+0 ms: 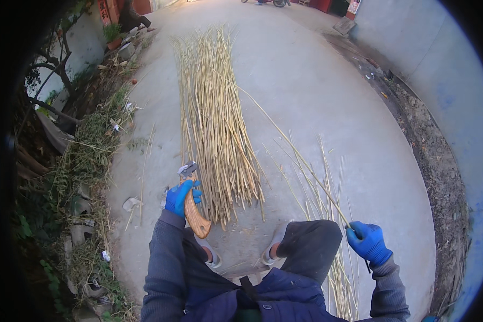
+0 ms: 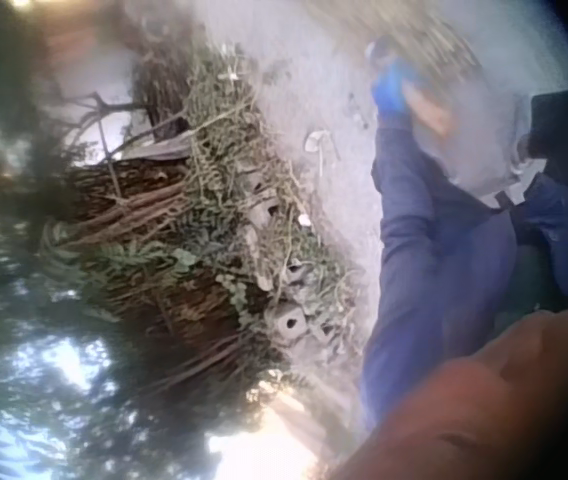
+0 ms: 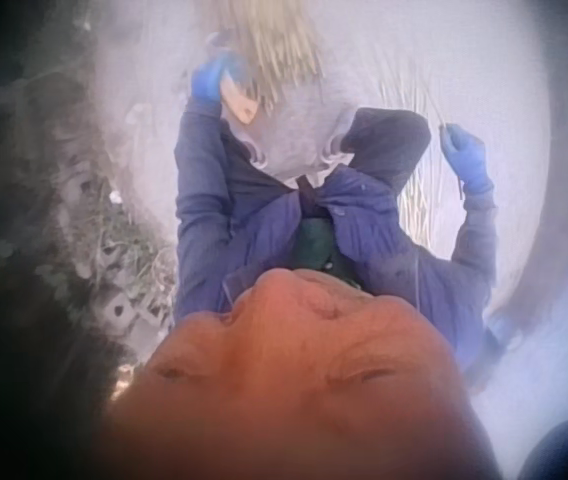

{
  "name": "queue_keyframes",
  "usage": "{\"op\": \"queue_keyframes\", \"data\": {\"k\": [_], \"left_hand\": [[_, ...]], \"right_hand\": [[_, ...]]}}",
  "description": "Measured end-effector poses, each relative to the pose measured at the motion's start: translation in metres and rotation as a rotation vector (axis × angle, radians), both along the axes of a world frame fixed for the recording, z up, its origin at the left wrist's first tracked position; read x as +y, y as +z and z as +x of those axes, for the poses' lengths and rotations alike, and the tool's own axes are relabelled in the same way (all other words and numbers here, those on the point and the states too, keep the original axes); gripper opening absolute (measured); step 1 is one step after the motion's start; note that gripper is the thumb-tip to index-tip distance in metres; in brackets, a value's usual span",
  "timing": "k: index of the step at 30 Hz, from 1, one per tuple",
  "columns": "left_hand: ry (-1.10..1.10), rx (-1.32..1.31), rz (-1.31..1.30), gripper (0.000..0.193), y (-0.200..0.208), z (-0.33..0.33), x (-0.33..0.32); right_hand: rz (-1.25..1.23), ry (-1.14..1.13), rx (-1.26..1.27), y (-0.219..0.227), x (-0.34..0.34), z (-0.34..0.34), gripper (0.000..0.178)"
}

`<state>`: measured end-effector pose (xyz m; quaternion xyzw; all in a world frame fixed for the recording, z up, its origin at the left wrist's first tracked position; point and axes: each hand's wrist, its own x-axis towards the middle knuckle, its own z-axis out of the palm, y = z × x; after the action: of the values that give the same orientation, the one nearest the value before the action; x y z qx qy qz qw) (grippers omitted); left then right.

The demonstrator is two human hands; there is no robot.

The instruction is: The person sits on the ground and uses pruning shears to strip and trim long, thin sticks one by one. They repeatedly pick up a stick, remove side branches or bark, and place the processed stick into a separate pile.

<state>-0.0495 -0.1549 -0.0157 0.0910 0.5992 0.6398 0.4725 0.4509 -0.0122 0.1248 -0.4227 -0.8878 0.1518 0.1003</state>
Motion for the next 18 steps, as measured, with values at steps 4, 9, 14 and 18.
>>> {"op": "queue_keyframes", "data": {"k": [4, 9, 14, 18], "left_hand": [[0.03, 0.004, 0.091, 0.046, -0.012, -0.005, -0.002], [0.049, 0.047, 0.108, 0.045, -0.027, -0.008, -0.004], [0.028, 0.047, 0.079, 0.046, -0.039, -0.013, -0.01], [0.07, 0.075, 0.076, 0.046, -0.051, -0.02, -0.012]], "right_hand": [[0.342, -0.032, -0.177, 0.018, -0.03, 0.111, 0.003], [0.526, -0.163, -0.237, 0.016, -0.079, 0.207, 0.011], [0.624, -0.345, -0.298, 0.004, -0.113, 0.288, 0.02], [0.823, -0.605, -0.404, -0.012, -0.136, 0.372, 0.023]]}}
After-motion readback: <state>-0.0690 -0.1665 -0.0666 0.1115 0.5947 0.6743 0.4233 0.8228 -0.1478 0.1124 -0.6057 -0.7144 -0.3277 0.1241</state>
